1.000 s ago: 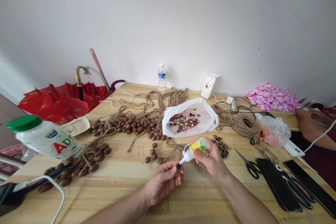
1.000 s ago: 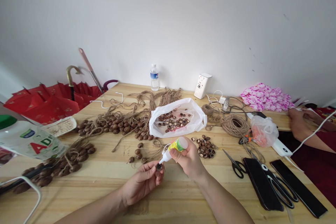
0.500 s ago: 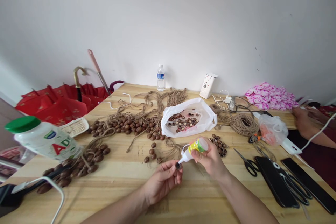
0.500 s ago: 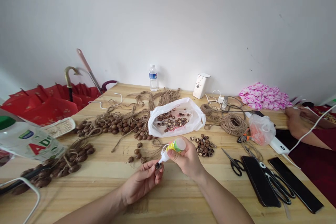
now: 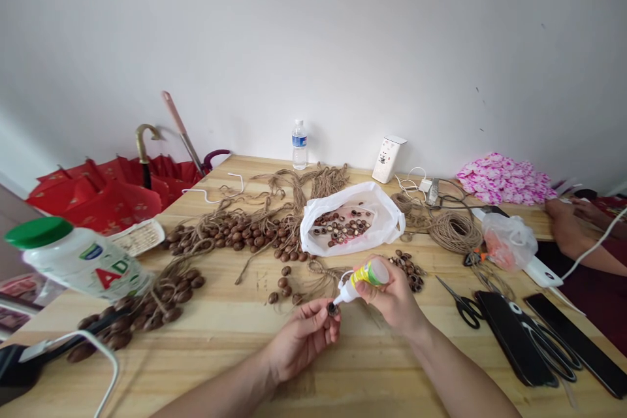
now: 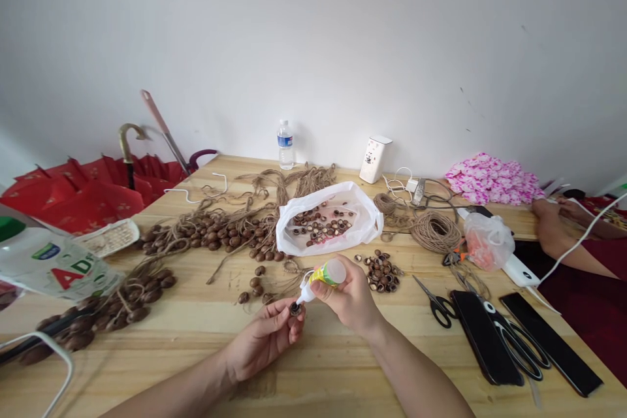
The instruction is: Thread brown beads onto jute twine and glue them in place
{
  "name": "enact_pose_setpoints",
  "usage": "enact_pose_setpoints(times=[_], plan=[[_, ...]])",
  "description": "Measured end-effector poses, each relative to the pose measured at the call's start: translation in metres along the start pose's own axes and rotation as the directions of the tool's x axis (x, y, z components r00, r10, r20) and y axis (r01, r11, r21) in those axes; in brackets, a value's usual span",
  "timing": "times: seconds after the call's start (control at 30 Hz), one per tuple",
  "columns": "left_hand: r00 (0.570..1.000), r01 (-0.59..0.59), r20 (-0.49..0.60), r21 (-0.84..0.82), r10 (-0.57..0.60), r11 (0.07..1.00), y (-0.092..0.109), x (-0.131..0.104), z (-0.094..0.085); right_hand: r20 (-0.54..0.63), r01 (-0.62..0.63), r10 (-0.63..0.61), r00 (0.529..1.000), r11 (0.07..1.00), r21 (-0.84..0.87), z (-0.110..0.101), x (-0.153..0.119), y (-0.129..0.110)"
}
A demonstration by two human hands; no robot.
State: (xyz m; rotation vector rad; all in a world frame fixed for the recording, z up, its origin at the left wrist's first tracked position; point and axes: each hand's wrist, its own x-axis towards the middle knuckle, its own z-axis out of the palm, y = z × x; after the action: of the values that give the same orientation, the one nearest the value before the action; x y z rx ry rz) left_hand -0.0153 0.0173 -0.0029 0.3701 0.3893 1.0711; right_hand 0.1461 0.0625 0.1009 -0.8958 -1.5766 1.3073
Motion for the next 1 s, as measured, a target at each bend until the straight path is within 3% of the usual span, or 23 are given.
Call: enact_pose_setpoints(times=[0.47,1.0], plan=[[1.000,0.009,-0.007,-0.003,-0.009,1.000,0.000,0.001,-0.001,0.006,0.023,-0.023,1.000,1.000,0.009,-0.003,-0.002,0.005],[1.000,0.020,0.015,0.007,-0.020,1.000,0.001,-0.001,0.001,-0.043,-0.094,0.103,0.994,0.979,0.179,-0.004,0.004,0.025]])
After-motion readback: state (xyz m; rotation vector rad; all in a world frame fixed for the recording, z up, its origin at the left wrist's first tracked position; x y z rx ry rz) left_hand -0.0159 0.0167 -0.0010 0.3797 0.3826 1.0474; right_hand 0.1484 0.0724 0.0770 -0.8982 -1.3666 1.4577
